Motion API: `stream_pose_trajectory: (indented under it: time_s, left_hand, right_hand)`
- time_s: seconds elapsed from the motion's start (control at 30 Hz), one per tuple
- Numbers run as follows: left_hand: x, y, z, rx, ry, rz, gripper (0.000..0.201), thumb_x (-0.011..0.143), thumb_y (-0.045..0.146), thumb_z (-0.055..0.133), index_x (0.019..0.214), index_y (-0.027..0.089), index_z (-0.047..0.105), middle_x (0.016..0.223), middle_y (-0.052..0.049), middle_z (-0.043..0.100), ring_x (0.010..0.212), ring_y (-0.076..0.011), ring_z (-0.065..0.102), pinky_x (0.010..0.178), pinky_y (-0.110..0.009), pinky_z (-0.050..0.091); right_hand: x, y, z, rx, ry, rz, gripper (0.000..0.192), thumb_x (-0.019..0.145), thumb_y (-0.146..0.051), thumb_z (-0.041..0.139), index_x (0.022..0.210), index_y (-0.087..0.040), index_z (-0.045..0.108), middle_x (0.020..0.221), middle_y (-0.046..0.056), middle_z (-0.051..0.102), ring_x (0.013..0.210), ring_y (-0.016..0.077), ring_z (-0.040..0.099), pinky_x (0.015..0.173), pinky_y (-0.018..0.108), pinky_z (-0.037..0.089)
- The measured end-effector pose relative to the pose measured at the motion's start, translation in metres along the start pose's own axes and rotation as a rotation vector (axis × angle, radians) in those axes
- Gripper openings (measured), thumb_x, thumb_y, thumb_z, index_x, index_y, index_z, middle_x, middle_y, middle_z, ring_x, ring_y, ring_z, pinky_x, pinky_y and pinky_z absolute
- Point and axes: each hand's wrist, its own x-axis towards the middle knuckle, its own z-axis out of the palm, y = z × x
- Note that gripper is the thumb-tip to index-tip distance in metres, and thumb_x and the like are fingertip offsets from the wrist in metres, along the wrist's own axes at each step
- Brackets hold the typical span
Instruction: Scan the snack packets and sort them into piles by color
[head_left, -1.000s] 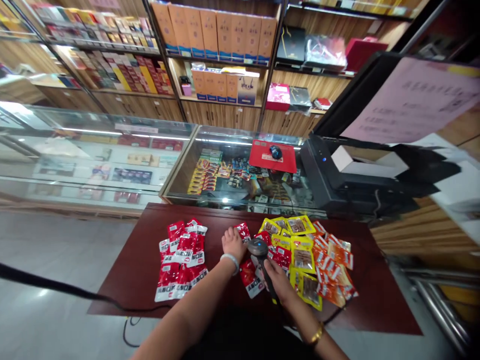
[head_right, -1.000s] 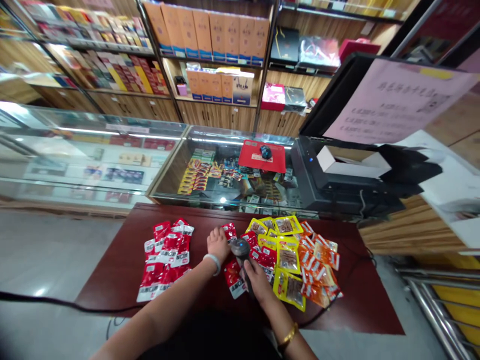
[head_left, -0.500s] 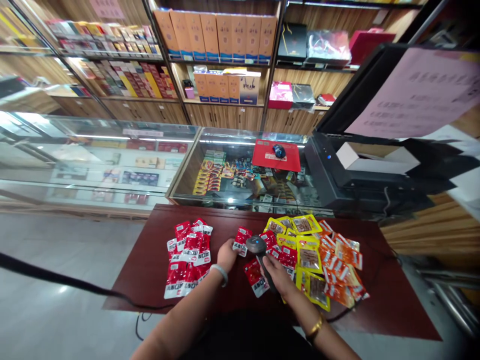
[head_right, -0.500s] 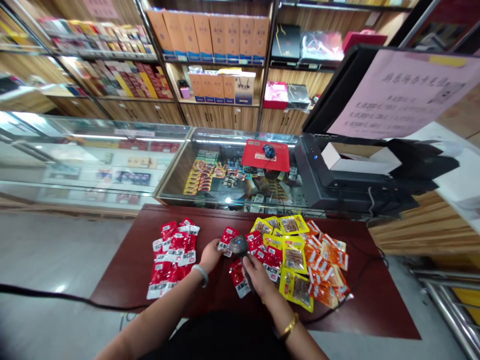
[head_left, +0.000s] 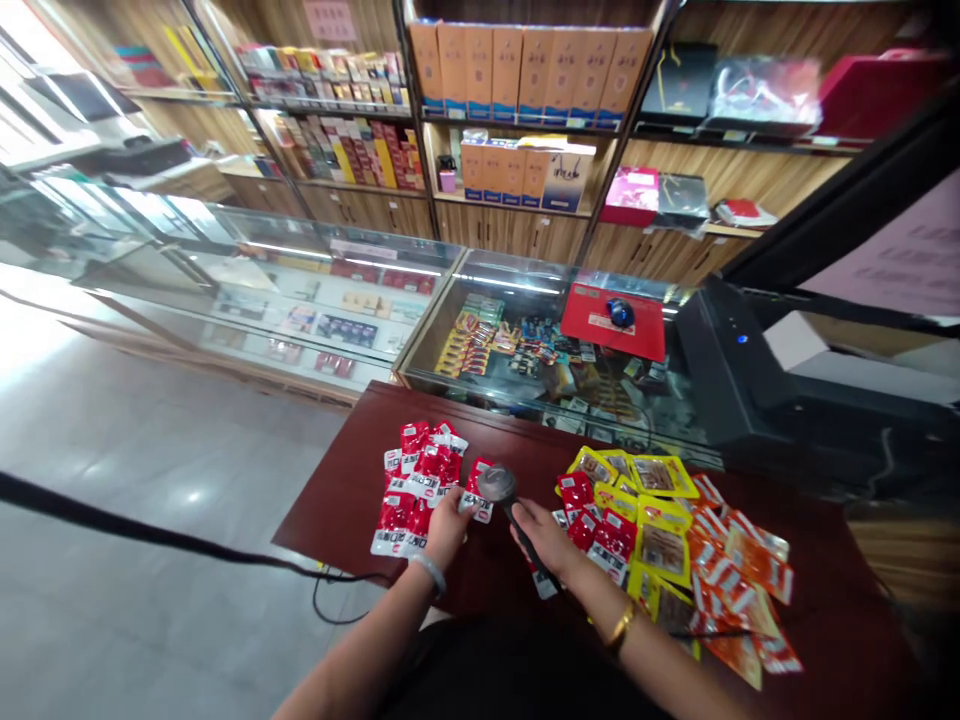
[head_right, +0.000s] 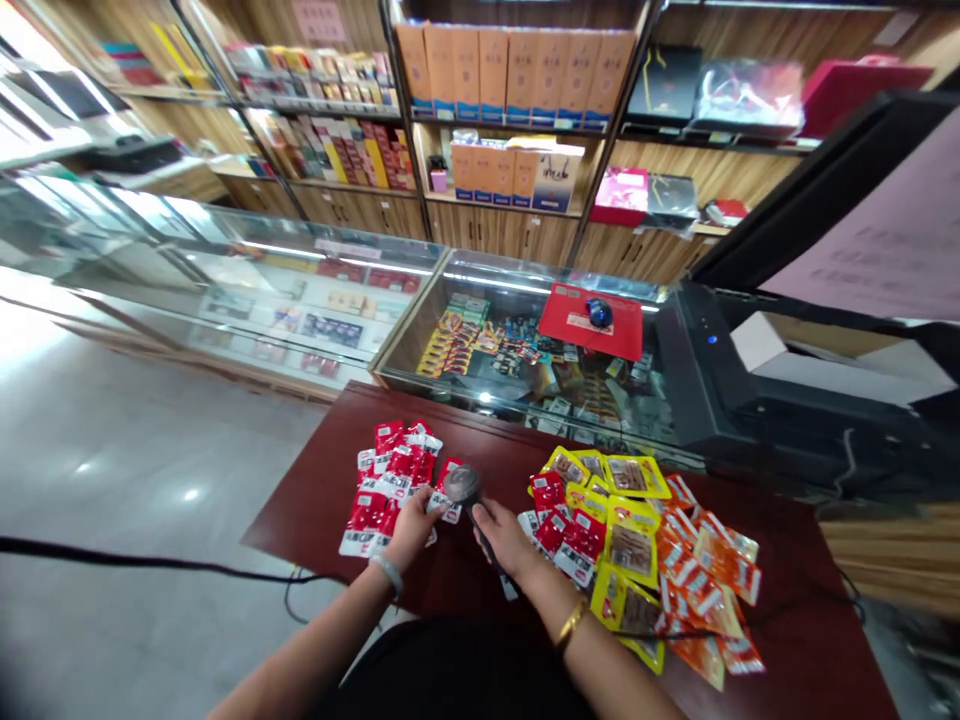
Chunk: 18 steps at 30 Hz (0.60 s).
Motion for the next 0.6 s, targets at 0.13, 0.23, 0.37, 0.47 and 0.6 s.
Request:
stream_pose_trajectory:
  time_s: [0.13, 0.23, 0.37, 0.47, 0.6]
  left_hand:
    - [-0.006, -0.012, -0.026, -0.068, 0.201, -0.02, 0.027, 0.076, 0.041, 0.061, 0.09, 0.018, 0.059, 0.08, -0.002, 0.067, 0.074, -0.0184, 0.061, 0.07, -0.028, 0.046]
    - [-0.007, -0.022, -0.047, -0.021, 0.339, -0.073, 0.033, 0.079, 0.048, 0.057, 0.096, 0.019, 0.059, 0.085, -0.003, 0.068, 0.078, -0.0199, 0.062, 0.074, -0.03, 0.047]
    - [-0.005, -0.035, -0.069, 0.263, 0.443, -0.195, 0.043, 0.076, 0.046, 0.061, 0.108, 0.018, 0.059, 0.101, -0.009, 0.066, 0.098, -0.0262, 0.061, 0.087, -0.035, 0.044]
    - [-0.006, -0.037, -0.074, 0.416, 0.511, -0.245, 0.057, 0.072, 0.048, 0.065, 0.119, 0.018, 0.054, 0.116, -0.013, 0.06, 0.118, -0.0317, 0.05, 0.099, -0.04, 0.037]
    - [-0.012, -0.02, -0.06, 0.52, 0.566, -0.124, 0.065, 0.075, 0.047, 0.064, 0.131, 0.02, 0.043, 0.128, -0.013, 0.053, 0.127, -0.0308, 0.04, 0.106, -0.043, 0.03]
  right_hand:
    - [0.016, 0.0, 0.017, -0.085, -0.104, -0.01, 0.059, 0.078, -0.07, 0.055, 0.106, -0.019, 0.058, 0.053, -0.008, 0.048, 0.039, 0.0077, 0.038, 0.037, 0.019, 0.03]
    - [0.023, -0.002, 0.028, -0.126, -0.157, -0.048, 0.057, 0.079, -0.068, 0.056, 0.106, -0.017, 0.06, 0.054, -0.006, 0.048, 0.041, 0.0081, 0.039, 0.038, 0.02, 0.03]
    - [0.024, -0.001, 0.033, -0.127, -0.183, -0.058, 0.059, 0.081, -0.068, 0.055, 0.11, -0.017, 0.059, 0.053, -0.007, 0.047, 0.04, 0.0083, 0.038, 0.038, 0.02, 0.028]
    - [0.018, 0.003, 0.03, -0.098, -0.167, -0.027, 0.058, 0.081, -0.067, 0.054, 0.111, -0.018, 0.057, 0.053, -0.008, 0.047, 0.038, 0.0076, 0.037, 0.036, 0.021, 0.029]
    - [0.004, 0.005, 0.018, -0.064, -0.095, -0.003, 0.059, 0.08, -0.068, 0.055, 0.113, -0.019, 0.057, 0.056, -0.007, 0.049, 0.039, 0.0078, 0.039, 0.037, 0.02, 0.031]
